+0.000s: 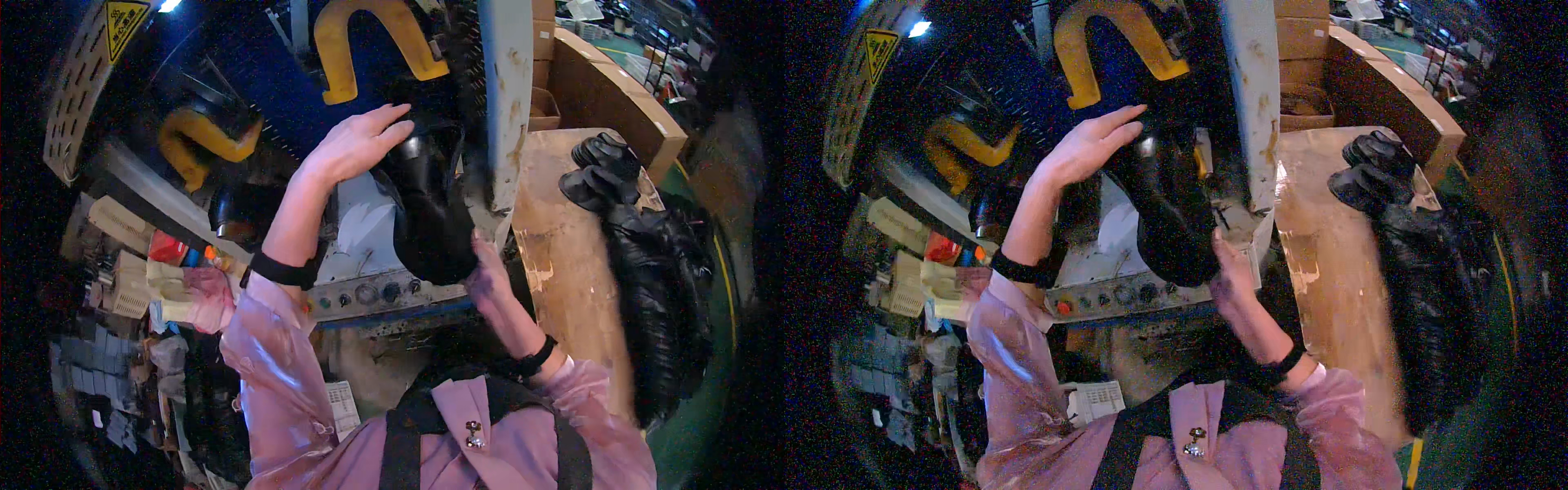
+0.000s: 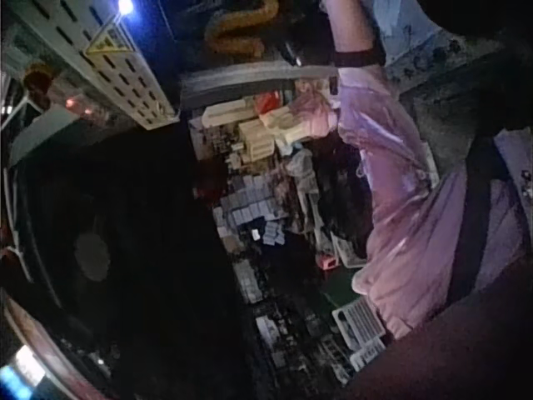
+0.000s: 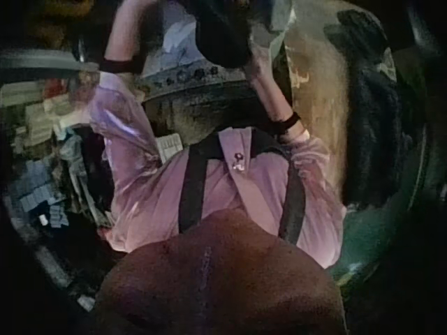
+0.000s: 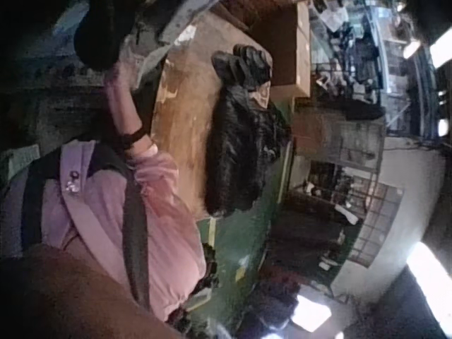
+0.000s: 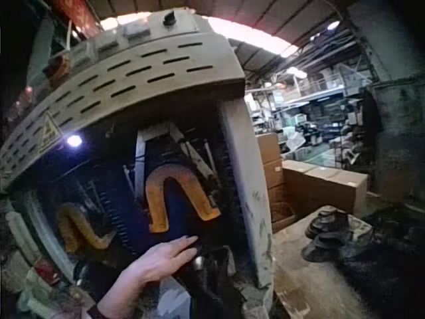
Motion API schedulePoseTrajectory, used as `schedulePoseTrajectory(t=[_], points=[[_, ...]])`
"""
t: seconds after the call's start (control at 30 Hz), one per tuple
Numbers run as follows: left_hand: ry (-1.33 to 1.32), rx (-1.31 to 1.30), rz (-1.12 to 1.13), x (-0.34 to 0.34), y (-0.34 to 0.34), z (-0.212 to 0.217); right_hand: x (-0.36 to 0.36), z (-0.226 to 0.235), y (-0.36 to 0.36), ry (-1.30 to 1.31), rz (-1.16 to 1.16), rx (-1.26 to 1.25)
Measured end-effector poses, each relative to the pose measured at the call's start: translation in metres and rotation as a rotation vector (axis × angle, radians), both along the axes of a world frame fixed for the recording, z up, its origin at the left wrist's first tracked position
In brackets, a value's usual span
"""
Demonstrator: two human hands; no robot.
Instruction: Shape the heel and counter of shoes using a heel-shaping machine.
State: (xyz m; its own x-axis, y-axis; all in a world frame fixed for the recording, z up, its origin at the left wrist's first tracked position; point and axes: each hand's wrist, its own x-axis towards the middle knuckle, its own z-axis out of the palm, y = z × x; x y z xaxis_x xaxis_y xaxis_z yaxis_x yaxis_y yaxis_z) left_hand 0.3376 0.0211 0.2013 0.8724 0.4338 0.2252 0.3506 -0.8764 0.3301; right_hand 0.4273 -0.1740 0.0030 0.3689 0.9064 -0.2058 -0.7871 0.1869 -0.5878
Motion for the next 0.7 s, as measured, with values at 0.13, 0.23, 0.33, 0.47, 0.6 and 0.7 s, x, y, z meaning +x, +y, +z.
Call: schedulePoseTrajectory(t=[0.13, 0.23, 0.33, 0.47, 0.6, 0.7], points=[[-0.080, 0.182, -0.017, -0.004, -0.007, -0.014, -0.015, -0.026, 0.022, 0.002, -0.083, -0.047], [-0.134, 0.230, -0.030, -0.008, -0.013, -0.022, -0.015, -0.061, 0.056, -0.010, -0.243, -0.076], [-0.210, 0.335, -0.023, -0.011, -0.022, -0.035, -0.006, -0.115, 0.104, -0.135, -0.432, -0.170], [-0.302, 0.333, -0.006, -0.013, -0.028, -0.053, 0.031, -0.173, 0.166, -0.979, -0.711, -0.262], [-0.414, 0.247, -0.049, -0.022, -0.031, -0.076, 0.061, -0.184, 0.190, -1.237, -0.892, -0.203], [-0.545, 0.093, -0.051, -0.045, -0.043, -0.111, 0.072, -0.175, 0.189, -1.262, -0.832, -0.255]])
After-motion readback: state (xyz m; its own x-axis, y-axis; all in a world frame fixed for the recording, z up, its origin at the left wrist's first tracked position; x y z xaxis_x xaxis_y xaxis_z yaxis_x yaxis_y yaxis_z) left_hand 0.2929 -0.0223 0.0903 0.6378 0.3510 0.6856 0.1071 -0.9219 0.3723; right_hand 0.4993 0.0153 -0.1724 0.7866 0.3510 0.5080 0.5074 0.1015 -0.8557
